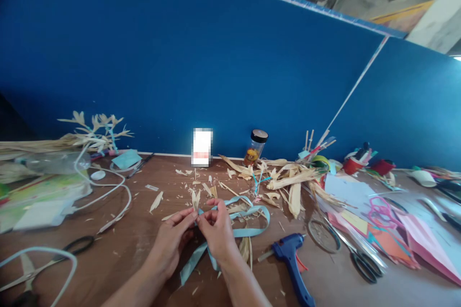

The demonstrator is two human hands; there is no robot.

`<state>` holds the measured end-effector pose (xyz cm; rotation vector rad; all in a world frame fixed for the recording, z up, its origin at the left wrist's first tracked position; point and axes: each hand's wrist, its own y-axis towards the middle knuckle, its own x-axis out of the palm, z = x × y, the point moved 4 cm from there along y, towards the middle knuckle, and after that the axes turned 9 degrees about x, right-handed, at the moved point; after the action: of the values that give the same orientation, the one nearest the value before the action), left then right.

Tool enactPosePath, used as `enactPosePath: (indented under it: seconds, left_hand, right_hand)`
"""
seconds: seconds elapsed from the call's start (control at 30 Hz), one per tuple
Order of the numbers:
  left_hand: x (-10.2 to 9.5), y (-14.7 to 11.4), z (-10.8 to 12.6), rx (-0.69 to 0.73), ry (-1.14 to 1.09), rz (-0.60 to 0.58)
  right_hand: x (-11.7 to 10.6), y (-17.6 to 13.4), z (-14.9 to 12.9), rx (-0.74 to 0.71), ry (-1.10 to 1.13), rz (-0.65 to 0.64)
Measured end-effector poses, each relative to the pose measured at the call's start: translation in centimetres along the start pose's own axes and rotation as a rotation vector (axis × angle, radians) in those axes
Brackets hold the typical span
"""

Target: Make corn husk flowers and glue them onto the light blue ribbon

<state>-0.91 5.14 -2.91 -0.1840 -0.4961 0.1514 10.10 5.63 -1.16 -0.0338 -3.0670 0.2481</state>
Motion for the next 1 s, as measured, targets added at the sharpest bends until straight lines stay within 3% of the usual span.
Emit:
enactPosePath:
  seconds: [0.5,0.8,1.0]
  left_hand:
    - [0.4,-0.3,0.5,-0.019,0.018,-0.018]
    - [0.0,0.0,0.5,-0.033,-0.111,0.015]
    - [0.2,0.1,0.3,-0.046,-0.160,-0.031]
  right_hand:
    - [-0.1,-0.2,-0.1,0.016,-0.033,0.004]
    - [0.6,-0.3,-0.5,-0.098,-0.166,-0.048]
    - [1.0,-0.6,-0.6,-0.132,-0.176,-0.047]
